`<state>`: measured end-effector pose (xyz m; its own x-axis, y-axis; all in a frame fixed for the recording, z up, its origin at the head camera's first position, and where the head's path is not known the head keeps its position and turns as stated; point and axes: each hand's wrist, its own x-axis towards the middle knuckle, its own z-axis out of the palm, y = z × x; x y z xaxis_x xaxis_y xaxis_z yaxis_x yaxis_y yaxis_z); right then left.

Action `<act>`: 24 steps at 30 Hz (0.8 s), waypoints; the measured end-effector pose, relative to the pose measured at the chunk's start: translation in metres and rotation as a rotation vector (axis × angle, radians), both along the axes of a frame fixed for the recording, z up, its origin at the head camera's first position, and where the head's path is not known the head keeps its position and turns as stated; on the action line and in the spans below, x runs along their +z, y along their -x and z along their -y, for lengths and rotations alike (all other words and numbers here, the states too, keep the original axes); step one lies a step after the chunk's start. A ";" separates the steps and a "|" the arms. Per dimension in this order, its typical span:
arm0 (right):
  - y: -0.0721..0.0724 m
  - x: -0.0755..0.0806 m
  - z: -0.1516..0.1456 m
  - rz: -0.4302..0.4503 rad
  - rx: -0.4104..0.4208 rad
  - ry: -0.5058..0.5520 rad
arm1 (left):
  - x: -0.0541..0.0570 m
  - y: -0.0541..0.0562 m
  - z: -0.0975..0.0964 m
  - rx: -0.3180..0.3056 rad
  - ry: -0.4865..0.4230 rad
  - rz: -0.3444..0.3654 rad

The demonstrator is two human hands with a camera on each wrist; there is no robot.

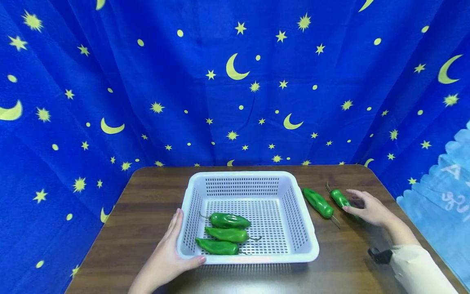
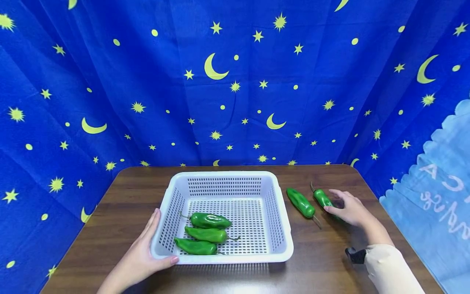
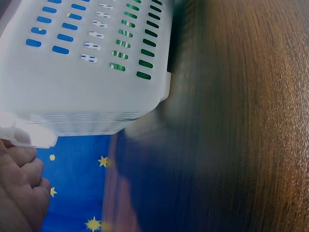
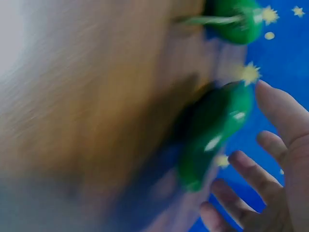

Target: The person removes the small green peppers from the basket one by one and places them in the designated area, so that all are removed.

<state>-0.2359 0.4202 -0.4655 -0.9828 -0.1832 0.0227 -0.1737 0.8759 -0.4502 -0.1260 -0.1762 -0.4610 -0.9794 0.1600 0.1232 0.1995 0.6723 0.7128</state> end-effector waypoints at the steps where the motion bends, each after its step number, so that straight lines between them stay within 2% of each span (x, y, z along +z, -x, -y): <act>1: 0.003 0.005 0.004 -0.007 -0.011 -0.010 | 0.000 0.000 0.000 0.000 0.003 0.002; 4: 0.011 0.023 0.025 -0.030 -0.012 0.021 | 0.002 0.001 0.001 0.001 0.006 0.011; 8: 0.024 0.050 0.068 -0.042 0.032 0.137 | 0.004 0.001 0.001 0.004 0.008 0.025; 11: 0.033 0.067 0.107 -0.054 0.116 0.203 | 0.005 0.002 0.001 0.010 0.016 0.041; 15: 0.039 0.084 0.161 -0.053 0.269 0.246 | 0.005 0.003 0.001 0.015 0.022 0.068; 20: 0.043 0.092 0.223 0.014 0.453 0.267 | 0.004 0.002 0.000 0.018 0.020 0.072; 24: 0.047 0.086 0.261 0.082 0.564 0.233 | 0.004 0.002 0.000 0.019 0.014 0.075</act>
<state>-0.2829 0.1597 -0.3798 -0.7360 -0.6749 0.0532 -0.5383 0.5357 -0.6506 -0.1280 -0.1762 -0.4574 -0.9886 0.1429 0.0474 0.1334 0.6854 0.7159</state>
